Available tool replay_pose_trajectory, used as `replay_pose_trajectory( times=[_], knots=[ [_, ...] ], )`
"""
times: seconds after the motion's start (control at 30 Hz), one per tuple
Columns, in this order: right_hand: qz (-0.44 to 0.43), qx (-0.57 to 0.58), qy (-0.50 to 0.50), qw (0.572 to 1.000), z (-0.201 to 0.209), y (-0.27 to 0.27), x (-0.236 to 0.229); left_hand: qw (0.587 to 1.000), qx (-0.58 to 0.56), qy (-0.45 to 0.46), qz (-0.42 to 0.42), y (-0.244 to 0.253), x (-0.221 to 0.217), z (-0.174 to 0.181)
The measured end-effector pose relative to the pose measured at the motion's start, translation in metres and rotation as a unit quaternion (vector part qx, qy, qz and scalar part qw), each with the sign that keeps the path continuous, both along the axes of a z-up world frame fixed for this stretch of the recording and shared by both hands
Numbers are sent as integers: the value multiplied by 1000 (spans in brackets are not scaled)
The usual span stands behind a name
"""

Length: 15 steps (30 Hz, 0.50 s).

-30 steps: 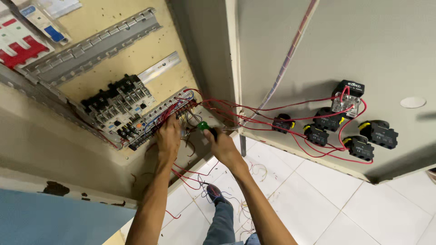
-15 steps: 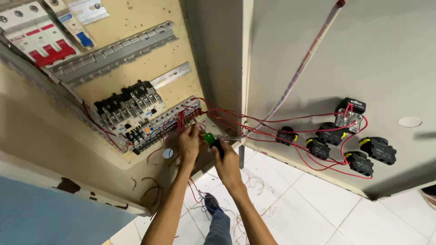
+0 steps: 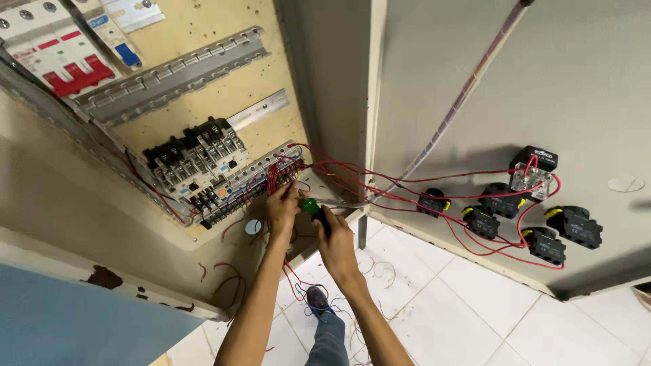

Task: The person connects wires to a terminal block and electrical components inside an enclosure using a screwdriver, handling several red and blue wires one at a time.

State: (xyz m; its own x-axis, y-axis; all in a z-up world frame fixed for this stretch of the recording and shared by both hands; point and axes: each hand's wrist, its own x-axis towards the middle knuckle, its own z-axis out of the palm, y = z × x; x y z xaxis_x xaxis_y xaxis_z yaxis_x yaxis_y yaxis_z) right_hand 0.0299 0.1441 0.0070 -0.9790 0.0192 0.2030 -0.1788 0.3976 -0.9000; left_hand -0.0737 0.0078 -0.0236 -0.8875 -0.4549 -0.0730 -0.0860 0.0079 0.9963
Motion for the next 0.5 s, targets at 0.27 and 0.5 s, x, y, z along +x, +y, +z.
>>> replay_pose_trajectory(
  times=[0.27,0.5],
  knots=[
    [-7,-23,21,999,-3,-1,-3,996,82,13,-15,-14,-16,-21],
    [87,-376,-239,891,11,0,-1,972,230,-14,-43,-26,-46,-50]
  ],
)
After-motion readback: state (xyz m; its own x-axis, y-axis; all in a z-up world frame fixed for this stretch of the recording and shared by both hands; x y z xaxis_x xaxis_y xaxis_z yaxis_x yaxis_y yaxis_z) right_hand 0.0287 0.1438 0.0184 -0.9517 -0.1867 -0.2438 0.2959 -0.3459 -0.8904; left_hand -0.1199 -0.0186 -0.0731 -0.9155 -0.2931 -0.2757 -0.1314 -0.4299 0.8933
